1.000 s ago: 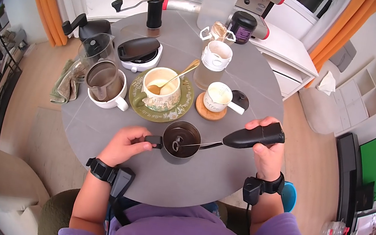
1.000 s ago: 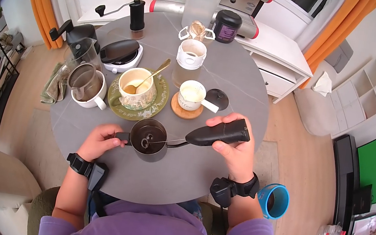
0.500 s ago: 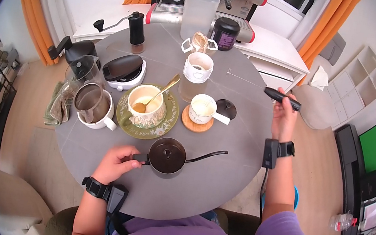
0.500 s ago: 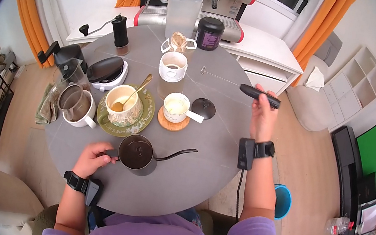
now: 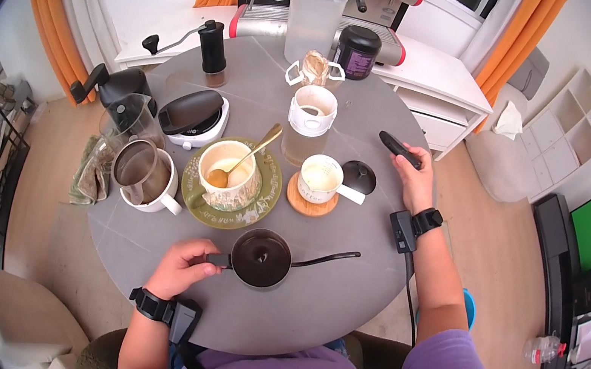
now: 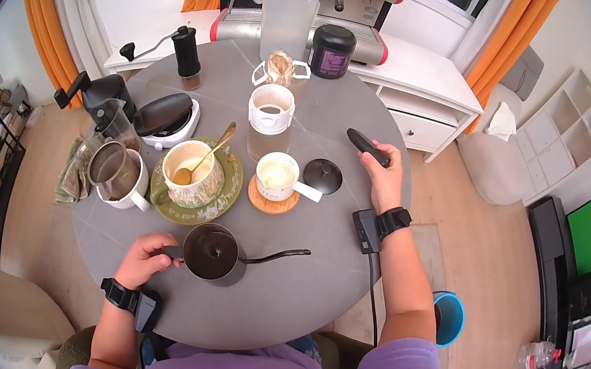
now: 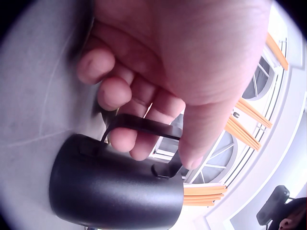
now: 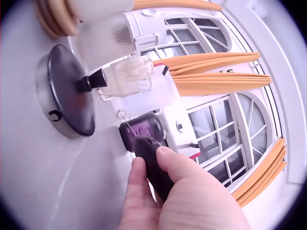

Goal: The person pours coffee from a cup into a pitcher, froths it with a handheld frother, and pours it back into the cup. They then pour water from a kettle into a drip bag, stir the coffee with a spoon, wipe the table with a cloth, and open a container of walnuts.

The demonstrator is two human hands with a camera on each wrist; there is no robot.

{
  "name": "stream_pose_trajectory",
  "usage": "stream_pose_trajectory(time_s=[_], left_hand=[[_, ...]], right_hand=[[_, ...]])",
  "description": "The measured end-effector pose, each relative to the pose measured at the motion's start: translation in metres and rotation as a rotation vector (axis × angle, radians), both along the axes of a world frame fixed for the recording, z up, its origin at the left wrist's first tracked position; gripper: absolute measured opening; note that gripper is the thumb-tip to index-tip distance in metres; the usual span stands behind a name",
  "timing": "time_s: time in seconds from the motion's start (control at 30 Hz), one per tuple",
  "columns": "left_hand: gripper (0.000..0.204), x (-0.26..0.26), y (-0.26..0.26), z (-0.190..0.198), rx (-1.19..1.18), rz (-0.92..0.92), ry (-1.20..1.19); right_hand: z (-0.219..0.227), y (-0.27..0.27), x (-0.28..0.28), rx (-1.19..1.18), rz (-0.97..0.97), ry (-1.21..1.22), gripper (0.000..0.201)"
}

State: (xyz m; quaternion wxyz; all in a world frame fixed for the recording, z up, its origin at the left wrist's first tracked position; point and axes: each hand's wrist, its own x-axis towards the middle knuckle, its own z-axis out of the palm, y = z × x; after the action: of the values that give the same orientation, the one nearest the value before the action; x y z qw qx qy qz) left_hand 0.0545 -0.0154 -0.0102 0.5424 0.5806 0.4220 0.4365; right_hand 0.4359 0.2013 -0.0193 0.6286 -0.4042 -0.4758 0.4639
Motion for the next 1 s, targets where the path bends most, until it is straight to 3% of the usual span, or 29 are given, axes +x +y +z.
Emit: stream_pose_trajectory(time_s=[0.07, 0.13, 0.2, 0.27, 0.37, 0.6, 0.7, 0.77, 0.8, 0.87, 0.93, 1.0], left_hand=[[0.032, -0.001, -0.001, -0.001, -0.044, -0.002, 0.006], [0.023, -0.002, -0.004, -0.002, -0.091, 0.014, -0.039], [0.021, 0.0, -0.003, -0.001, -0.008, 0.004, -0.027], [0.032, -0.006, 0.0, -0.002, -0.012, -0.037, 0.095], [0.02, 0.0, 0.0, -0.002, 0.016, -0.002, 0.002], [0.02, 0.001, -0.001, -0.001, 0.001, 0.014, -0.006], [0.02, -0.001, 0.0, 0.0, 0.007, 0.005, 0.033], [0.02, 0.001, 0.0, 0.003, 0.0, -0.017, 0.014], [0.02, 0.001, 0.0, 0.003, -0.006, -0.019, 0.013], [0.02, 0.002, 0.001, 0.004, 0.002, -0.022, 0.004], [0.02, 0.002, 0.001, 0.006, 0.003, -0.025, 0.014], [0.02, 0.001, 0.001, 0.007, 0.007, -0.025, 0.024]], right_hand=[[-0.007, 0.0, -0.002, -0.003, 0.054, 0.031, 0.027], [-0.016, 0.005, 0.002, 0.072, -0.042, -0.312, 0.022], [-0.017, 0.004, 0.003, 0.084, -0.079, -0.476, 0.018], [-0.016, 0.004, 0.002, 0.153, -0.103, -0.643, 0.018], [-0.012, 0.002, -0.001, 0.186, -0.089, -0.753, 0.02], [0.001, 0.0, -0.006, 0.146, -0.028, -0.979, 0.02], [0.016, -0.004, -0.015, 0.282, -0.089, -1.095, 0.022], [0.03, -0.012, -0.029, 0.533, -0.046, -1.177, 0.026], [0.036, -0.015, -0.034, 0.526, -0.044, -1.178, 0.026], [0.044, -0.017, -0.042, 0.285, 0.268, -1.114, 0.029], [0.044, -0.014, -0.043, 0.241, 0.33, -1.071, 0.03], [0.048, -0.012, -0.043, 0.301, 0.376, -1.176, 0.028]])
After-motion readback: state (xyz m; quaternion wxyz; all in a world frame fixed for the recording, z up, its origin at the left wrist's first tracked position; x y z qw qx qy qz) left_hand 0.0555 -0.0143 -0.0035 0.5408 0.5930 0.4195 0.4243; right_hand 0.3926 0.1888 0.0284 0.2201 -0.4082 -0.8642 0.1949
